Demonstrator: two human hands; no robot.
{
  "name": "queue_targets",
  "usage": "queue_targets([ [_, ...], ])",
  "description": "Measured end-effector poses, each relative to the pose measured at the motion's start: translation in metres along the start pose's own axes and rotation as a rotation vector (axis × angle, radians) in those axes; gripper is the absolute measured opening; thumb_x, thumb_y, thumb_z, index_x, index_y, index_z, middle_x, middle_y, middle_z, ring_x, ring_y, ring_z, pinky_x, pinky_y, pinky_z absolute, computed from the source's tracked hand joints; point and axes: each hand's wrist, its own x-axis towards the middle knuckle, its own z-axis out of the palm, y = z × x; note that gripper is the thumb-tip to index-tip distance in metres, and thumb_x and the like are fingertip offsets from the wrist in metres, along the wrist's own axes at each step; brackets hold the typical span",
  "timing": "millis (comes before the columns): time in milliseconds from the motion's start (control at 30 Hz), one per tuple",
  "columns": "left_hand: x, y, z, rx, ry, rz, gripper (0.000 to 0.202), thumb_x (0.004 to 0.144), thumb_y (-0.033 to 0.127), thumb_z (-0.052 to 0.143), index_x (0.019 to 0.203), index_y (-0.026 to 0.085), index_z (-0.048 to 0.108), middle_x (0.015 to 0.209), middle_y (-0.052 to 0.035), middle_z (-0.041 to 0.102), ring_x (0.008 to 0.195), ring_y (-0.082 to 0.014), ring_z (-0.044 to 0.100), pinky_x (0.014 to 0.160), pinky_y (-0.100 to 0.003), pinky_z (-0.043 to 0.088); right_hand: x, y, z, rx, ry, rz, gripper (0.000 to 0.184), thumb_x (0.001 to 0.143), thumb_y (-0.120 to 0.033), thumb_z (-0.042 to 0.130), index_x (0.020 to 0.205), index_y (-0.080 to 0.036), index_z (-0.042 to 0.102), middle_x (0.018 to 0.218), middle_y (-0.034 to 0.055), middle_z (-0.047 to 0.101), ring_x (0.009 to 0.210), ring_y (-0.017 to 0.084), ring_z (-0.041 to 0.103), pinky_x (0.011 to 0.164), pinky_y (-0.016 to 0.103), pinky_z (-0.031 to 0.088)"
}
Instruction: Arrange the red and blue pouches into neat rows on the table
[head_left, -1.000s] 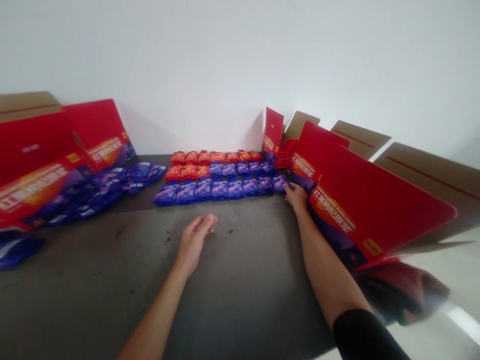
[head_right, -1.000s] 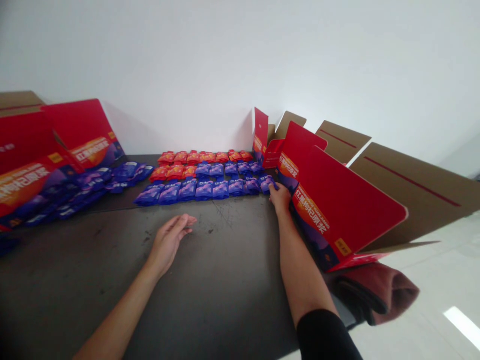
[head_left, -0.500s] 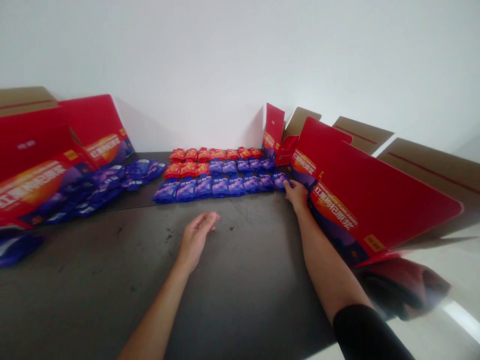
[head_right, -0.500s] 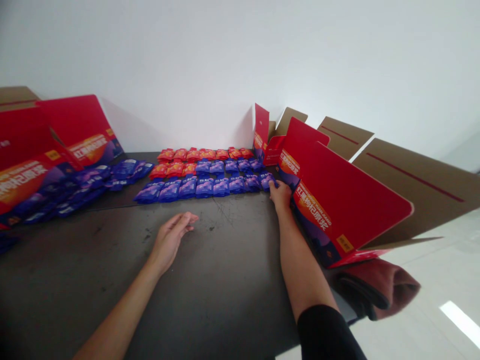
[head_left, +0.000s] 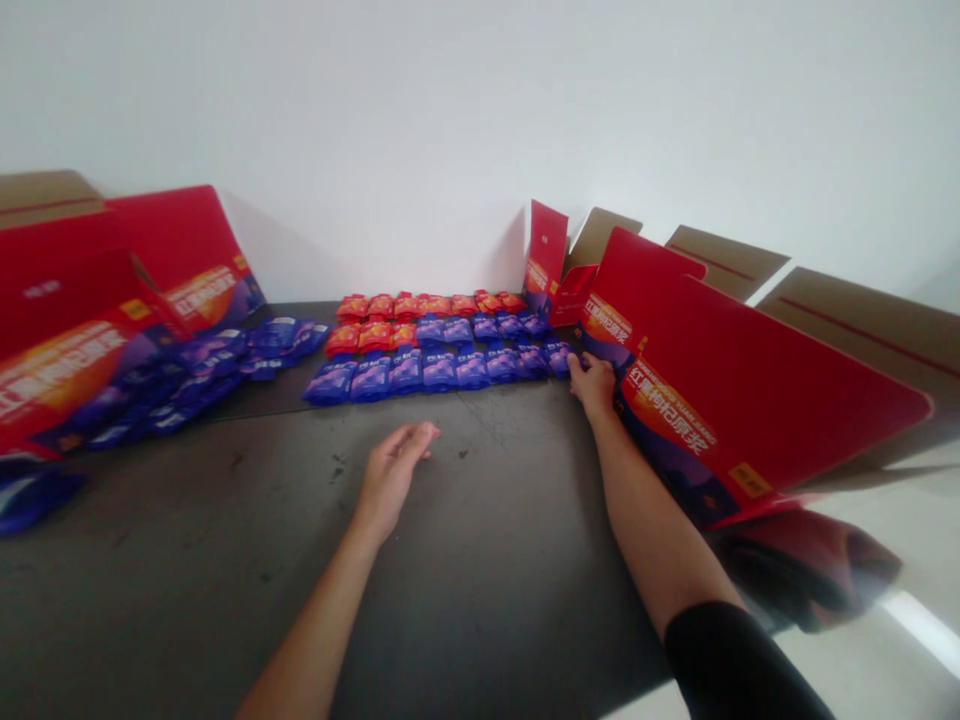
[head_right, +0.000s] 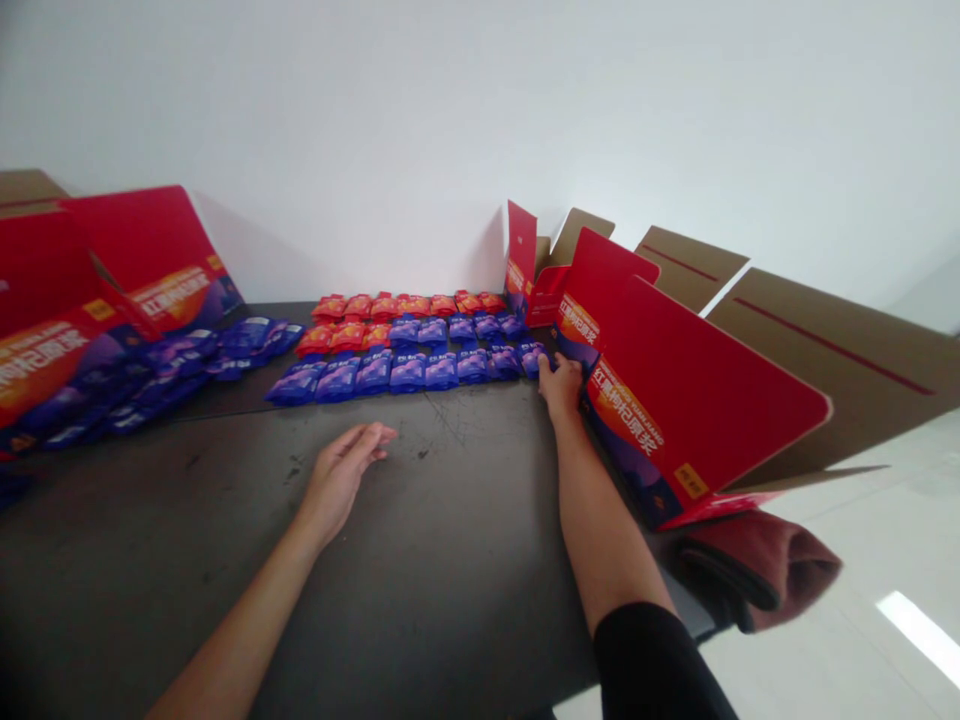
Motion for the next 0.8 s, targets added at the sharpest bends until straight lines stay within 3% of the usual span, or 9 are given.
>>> queue_targets([
  [267, 0.000, 0.000, 0.000, 0.011, -0.006, 0.007, 0.036, 0.086, 0.054, 0.067, 0.094, 0.020, 0.077, 0.106, -0.0113, 0.074, 0.103, -0.0258, 0.065, 0.085, -0.032, 0.049, -0.007, -0.004, -0.003, 0.063, 0.114, -0.053, 0.054, 0.091, -0.044, 0.059, 0.126, -0.004, 0.067, 0.120, 0.0230, 0.059, 0.107, 0.027, 0.060, 0.100, 0.042, 0.048],
  [467, 0.000, 0.001, 0.003, -0.039, 0.016, -0.004, 0.036, 0.084, 0.053, 0.070, 0.095, 0.020, 0.076, 0.105, -0.0116, 0.075, 0.105, -0.0258, 0.067, 0.083, -0.031, 0.050, -0.020, -0.026, -0.019, 0.109, 0.271, -0.284, 0.044, 0.096, -0.044, 0.054, 0.122, -0.011, 0.065, 0.117, 0.0170, 0.056, 0.112, 0.025, 0.056, 0.102, 0.039, 0.045],
  [633, -0.001, 0.006, 0.005, -0.042, 0.042, -0.004, 0.039, 0.086, 0.053, 0.067, 0.101, 0.018, 0.073, 0.101, -0.0108, 0.074, 0.100, -0.0241, 0.068, 0.078, -0.029, 0.051, -0.051, -0.073, -0.028, 0.211, 0.270, -0.451, 0.038, 0.098, -0.049, 0.051, 0.115, -0.016, 0.059, 0.108, 0.0109, 0.055, 0.093, 0.020, 0.058, 0.082, 0.033, 0.050],
  [800, 0.001, 0.004, 0.006, -0.048, 0.042, 0.012, 0.039, 0.089, 0.051, 0.062, 0.108, 0.017, 0.068, 0.095, -0.0089, 0.074, 0.095, -0.0225, 0.068, 0.073, -0.028, 0.051, -0.117, -0.154, -0.035, 0.408, 0.029, -0.625, 0.030, 0.095, -0.050, 0.058, 0.100, -0.020, 0.055, 0.085, 0.0006, 0.055, 0.065, 0.013, 0.051, 0.063, 0.026, 0.044],
])
